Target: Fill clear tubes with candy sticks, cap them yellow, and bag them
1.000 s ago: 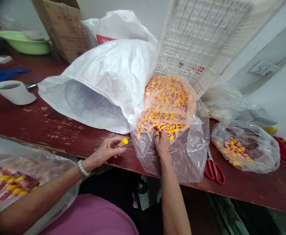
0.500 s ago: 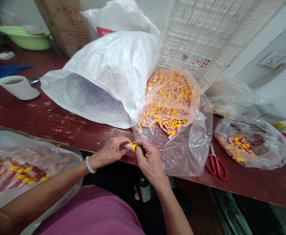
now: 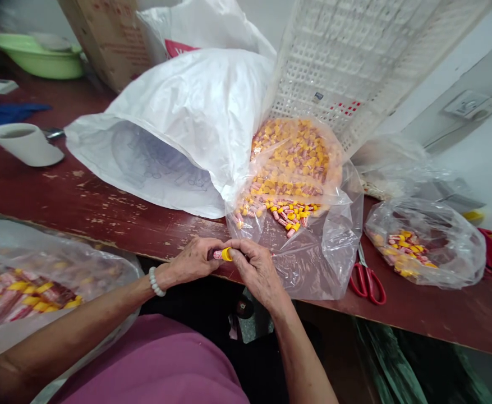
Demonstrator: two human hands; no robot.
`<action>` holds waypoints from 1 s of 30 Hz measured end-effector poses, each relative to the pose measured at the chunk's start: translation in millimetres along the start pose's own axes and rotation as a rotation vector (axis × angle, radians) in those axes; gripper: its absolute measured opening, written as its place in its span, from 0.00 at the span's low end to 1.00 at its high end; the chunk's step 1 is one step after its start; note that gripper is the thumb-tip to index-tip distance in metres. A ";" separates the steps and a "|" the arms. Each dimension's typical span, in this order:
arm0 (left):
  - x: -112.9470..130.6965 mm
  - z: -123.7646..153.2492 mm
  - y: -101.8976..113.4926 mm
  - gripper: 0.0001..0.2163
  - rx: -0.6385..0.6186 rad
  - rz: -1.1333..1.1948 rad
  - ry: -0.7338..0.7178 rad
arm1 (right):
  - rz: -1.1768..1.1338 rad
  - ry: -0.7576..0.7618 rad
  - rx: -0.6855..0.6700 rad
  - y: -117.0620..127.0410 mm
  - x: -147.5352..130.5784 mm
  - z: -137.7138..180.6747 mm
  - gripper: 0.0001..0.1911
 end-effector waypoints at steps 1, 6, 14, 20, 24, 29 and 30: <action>0.2 0.5 -0.7 0.08 0.000 0.003 0.001 | -0.002 -0.002 -0.018 -2.2 0.9 0.6 0.12; 3.4 1.4 -2.9 0.07 -0.043 0.079 0.013 | 0.121 0.128 0.042 -3.8 -2.7 3.1 0.08; 10.3 -1.6 -11.8 0.03 -0.054 0.060 0.009 | 0.204 0.258 0.681 22.9 -13.8 -8.7 0.12; 3.8 4.6 -21.8 0.02 -0.047 0.237 0.131 | 0.113 0.304 0.555 -11.7 -13.1 -30.7 0.16; -14.3 13.9 -11.8 0.07 -0.049 0.668 0.416 | -0.010 0.154 0.585 11.1 -4.6 -25.7 0.19; -22.0 24.9 -10.9 0.06 -0.117 1.048 0.656 | 0.447 0.514 0.062 -43.8 -20.8 2.3 0.40; -22.6 26.7 -12.0 0.05 -0.110 1.110 0.698 | 0.506 0.546 0.038 -54.8 -18.6 7.5 0.44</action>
Point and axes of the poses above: each hand's wrist, its own z-axis away from the middle knuckle, its own y-axis out of the back of the hand, x = y × z, the point moved 7 cm from there along -z, towards the middle knuckle, and after that the axes turned 10 degrees about x, right-handed, at the moved point
